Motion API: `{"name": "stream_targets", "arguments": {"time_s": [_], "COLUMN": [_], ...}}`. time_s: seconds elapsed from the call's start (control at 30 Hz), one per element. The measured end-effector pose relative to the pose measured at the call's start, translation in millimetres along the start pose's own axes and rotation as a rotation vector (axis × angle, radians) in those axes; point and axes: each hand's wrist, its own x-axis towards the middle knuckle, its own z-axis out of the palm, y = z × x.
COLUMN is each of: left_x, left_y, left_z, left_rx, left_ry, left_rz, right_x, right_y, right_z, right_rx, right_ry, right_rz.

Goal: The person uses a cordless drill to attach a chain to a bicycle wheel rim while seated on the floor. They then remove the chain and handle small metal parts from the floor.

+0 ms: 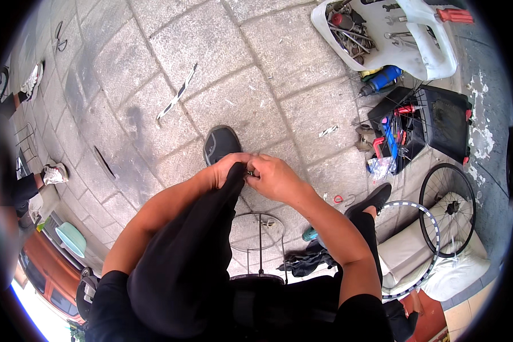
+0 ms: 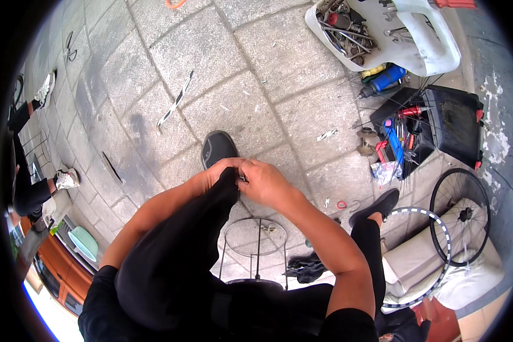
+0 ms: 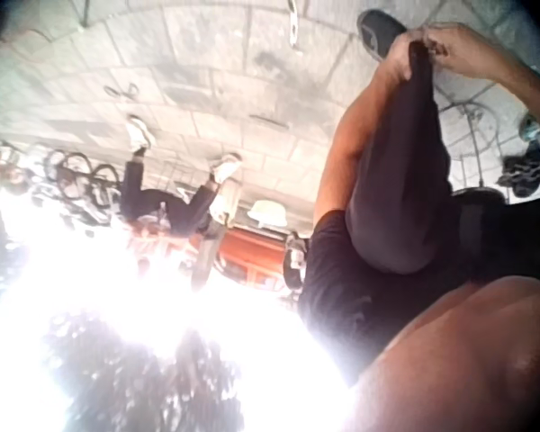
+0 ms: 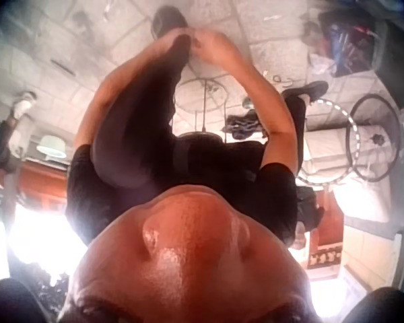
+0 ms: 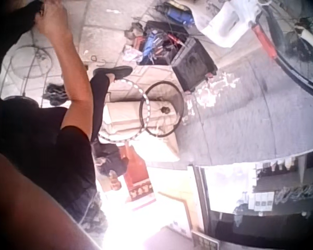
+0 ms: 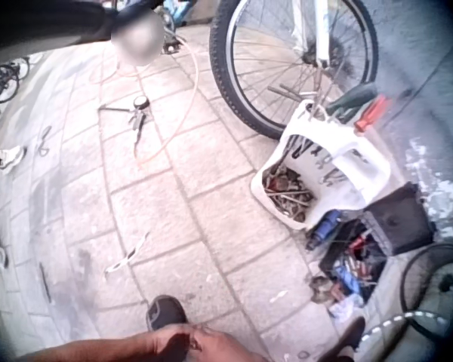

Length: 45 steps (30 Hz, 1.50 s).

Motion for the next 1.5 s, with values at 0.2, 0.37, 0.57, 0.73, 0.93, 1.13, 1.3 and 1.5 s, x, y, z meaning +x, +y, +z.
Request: {"name": "stream_targets", "arguments": {"time_s": [0.2,0.37,0.57,0.73,0.93,1.13,1.3,1.5], "left_x": [10.6,12.7,10.0,8.3,7.3,10.4,10.7,13.4], "left_y": [1.0,15.0,13.9,5.7,12.7,10.2,17.1,19.0], "left_z": [11.0,11.2,9.5,9.3,7.0,5.1,5.4,9.9], "left_rx": [-0.967,-0.919,-0.901,-0.980,-0.934,-0.962,-0.877,-0.861], "left_ry": [0.157,0.210,0.275,0.178,0.193,0.150,0.142,0.156], "left_rz": [-0.528,-0.571,-0.590,-0.575,-0.586,-0.561,-0.593,-0.591], "right_x": [78.6,156.7,171.9,167.0,169.9,189.4,214.7,248.7], "right_y": [25.7,60.6,54.2,50.3,52.9,61.6,47.9,47.9], "right_z": [-44.5,-63.3,-64.4,-75.7,-86.4,-113.7,-135.4,-138.7], "right_rx": [0.146,-0.042,-0.216,-0.263,-0.294,-0.174,-0.085,-0.145], "right_ry": [0.393,0.572,0.404,0.383,0.400,0.579,0.648,0.654], "right_rz": [0.315,0.322,0.409,0.435,0.436,0.346,0.377,0.466]}}
